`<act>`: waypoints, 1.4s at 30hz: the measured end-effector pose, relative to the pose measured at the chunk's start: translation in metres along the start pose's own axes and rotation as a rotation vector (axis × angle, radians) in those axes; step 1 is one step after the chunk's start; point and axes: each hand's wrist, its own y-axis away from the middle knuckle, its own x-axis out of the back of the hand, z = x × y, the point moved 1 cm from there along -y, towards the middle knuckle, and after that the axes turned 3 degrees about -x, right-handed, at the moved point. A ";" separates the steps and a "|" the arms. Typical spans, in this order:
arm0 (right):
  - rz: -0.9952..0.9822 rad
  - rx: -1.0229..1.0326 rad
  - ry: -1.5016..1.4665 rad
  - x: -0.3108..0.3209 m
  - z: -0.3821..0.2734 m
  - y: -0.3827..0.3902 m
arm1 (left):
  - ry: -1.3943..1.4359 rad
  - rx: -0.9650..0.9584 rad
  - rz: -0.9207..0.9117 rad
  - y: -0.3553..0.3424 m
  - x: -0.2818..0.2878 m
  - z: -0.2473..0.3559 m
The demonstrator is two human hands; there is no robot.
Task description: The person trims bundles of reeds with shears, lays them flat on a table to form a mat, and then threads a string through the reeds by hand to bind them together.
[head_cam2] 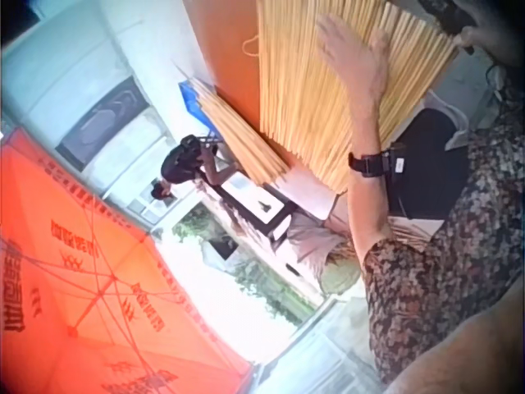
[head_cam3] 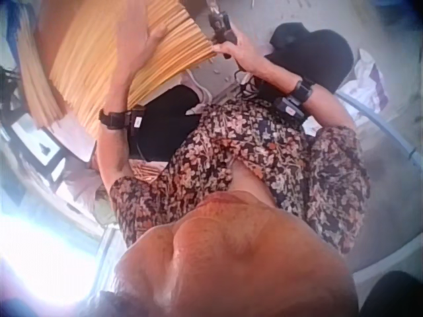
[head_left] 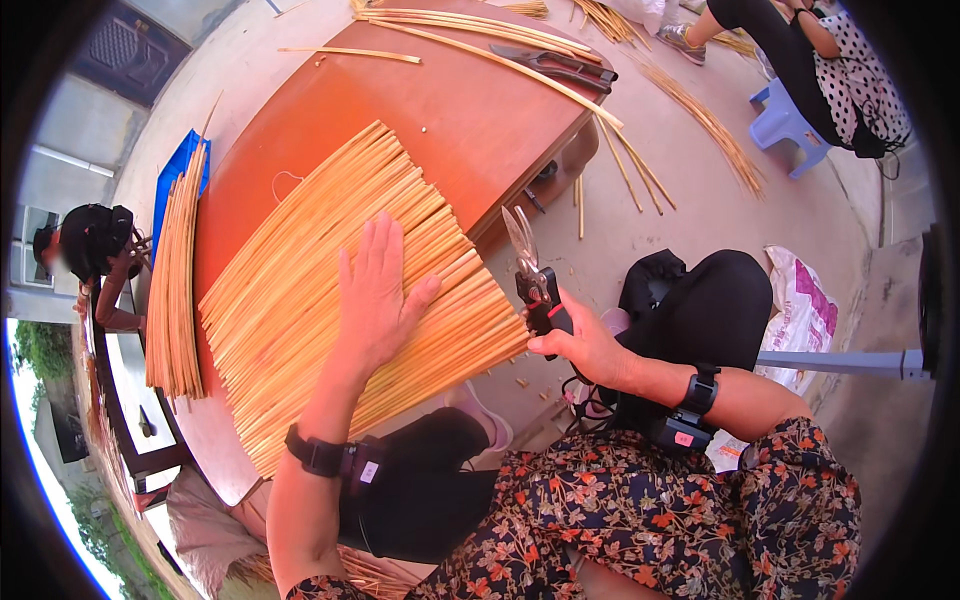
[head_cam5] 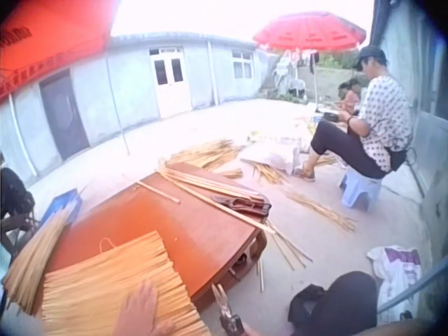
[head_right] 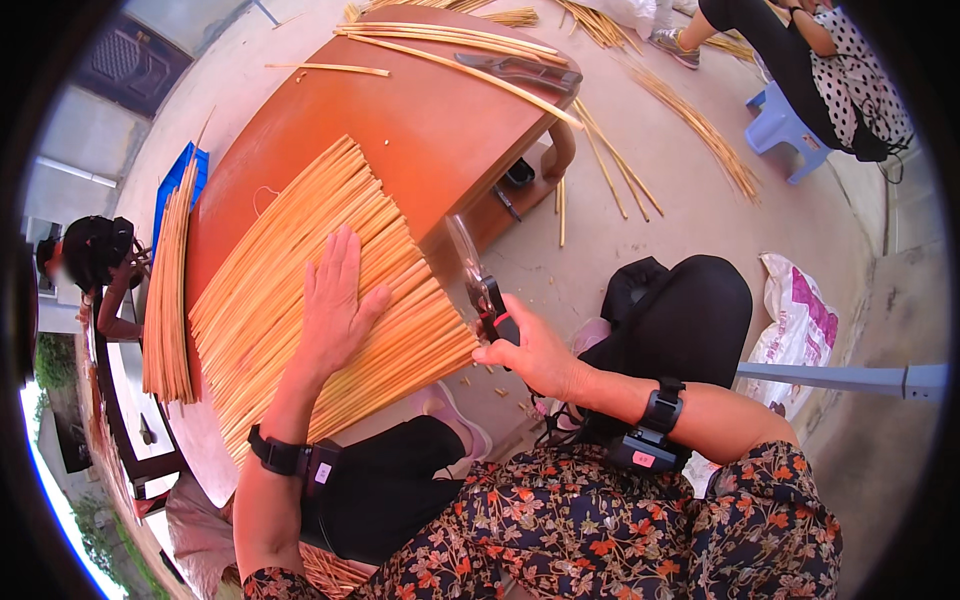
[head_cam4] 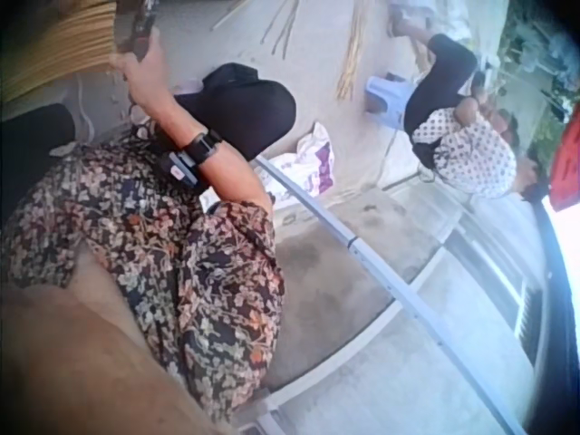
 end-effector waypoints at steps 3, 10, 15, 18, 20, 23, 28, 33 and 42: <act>0.059 0.011 -0.049 0.008 0.011 -0.009 | -0.002 -0.041 -0.035 0.019 0.007 0.015; 0.091 -0.084 0.165 0.007 0.020 -0.024 | 0.182 -0.051 -0.053 0.010 0.014 0.003; 0.106 -0.038 0.076 0.003 0.017 -0.031 | -0.031 -0.095 0.018 -0.013 0.006 -0.010; 0.103 -0.030 0.088 0.002 0.018 -0.031 | -0.027 -0.128 -0.002 -0.018 -0.002 -0.016; 0.113 -0.032 0.077 0.004 0.017 -0.031 | 0.184 -0.095 -0.110 -0.026 0.009 -0.021; 0.124 -0.033 0.100 0.003 0.011 -0.032 | 0.121 -0.082 0.057 -0.056 0.026 -0.046; 0.106 -0.033 0.053 0.002 0.018 -0.034 | 0.025 0.026 -0.056 -0.099 0.029 -0.073; 0.133 0.031 0.068 0.002 0.019 -0.035 | 0.149 0.129 -0.134 -0.119 0.053 -0.060; 0.110 0.008 0.243 0.004 -0.007 -0.024 | 0.650 0.086 -0.354 -0.111 0.091 -0.037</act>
